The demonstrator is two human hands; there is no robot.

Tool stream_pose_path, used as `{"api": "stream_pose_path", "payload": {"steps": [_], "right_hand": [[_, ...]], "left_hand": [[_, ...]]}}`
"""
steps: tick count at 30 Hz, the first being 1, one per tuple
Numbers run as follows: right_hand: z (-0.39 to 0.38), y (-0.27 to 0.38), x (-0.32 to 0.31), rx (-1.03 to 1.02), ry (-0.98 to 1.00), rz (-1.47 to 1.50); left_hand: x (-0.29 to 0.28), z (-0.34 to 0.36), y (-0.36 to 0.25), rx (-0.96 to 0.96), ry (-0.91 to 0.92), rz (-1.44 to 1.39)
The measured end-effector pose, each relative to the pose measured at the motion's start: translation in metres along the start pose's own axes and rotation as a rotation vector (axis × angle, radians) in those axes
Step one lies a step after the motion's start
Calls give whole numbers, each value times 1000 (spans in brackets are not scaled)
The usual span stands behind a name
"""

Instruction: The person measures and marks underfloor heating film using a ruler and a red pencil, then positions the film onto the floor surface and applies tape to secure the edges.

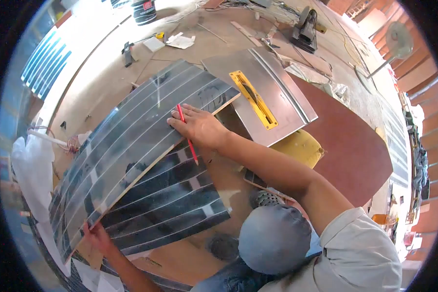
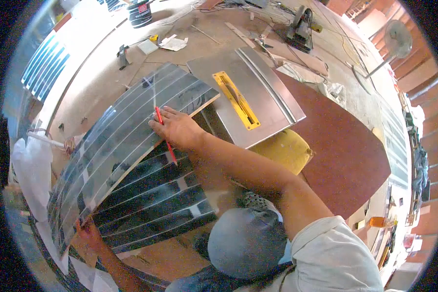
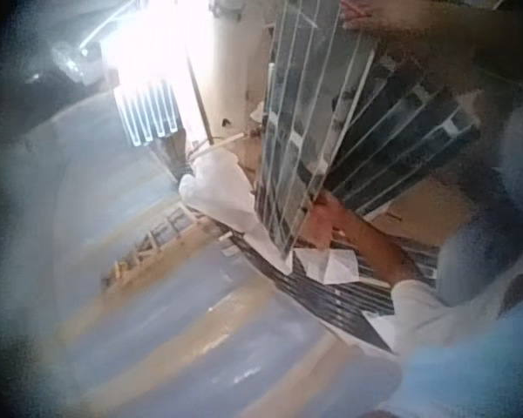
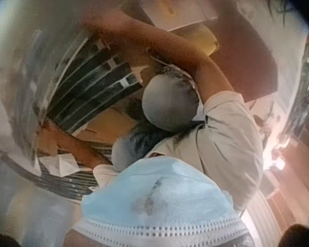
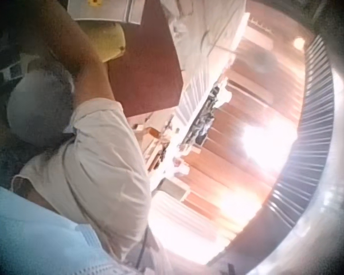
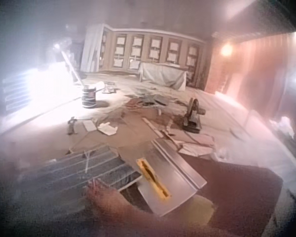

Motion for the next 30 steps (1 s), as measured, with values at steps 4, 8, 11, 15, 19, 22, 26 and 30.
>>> {"api": "stream_pose_path", "payload": {"steps": [4, 8, 11, 15, 19, 22, 26, 30], "right_hand": [[-10, -28, 37, 131, 57, -43], [-4, -39, 40, 172, -5, -44], [14, -40, 31, 176, -23, -69], [-1, -71, 49, 262, -5, -127], [0, -89, 46, 339, 71, -100], [3, -99, 34, 296, 100, -120], [7, -108, 23, 353, 26, -98], [-13, -117, 30, 427, 12, -199]], "left_hand": [[55, 15, 76, -227, 106, -499], [71, 38, 93, -272, 213, -789], [28, 73, 81, -111, 63, -391], [59, 64, 130, -210, -35, -381], [111, 69, 151, -354, 109, -726], [116, 96, 154, -383, 259, -774], [90, 121, 151, -267, 94, -544], [152, 93, 162, -448, 231, -759]]}}
Point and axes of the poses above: each hand's wrist, its own z-axis towards the middle knuckle, its own x-axis out of the palm, y = z × x, the point moved 7 cm from there along z, towards the middle knuckle, and after that the axes turned 9 degrees about y, right-handed, at the moved point
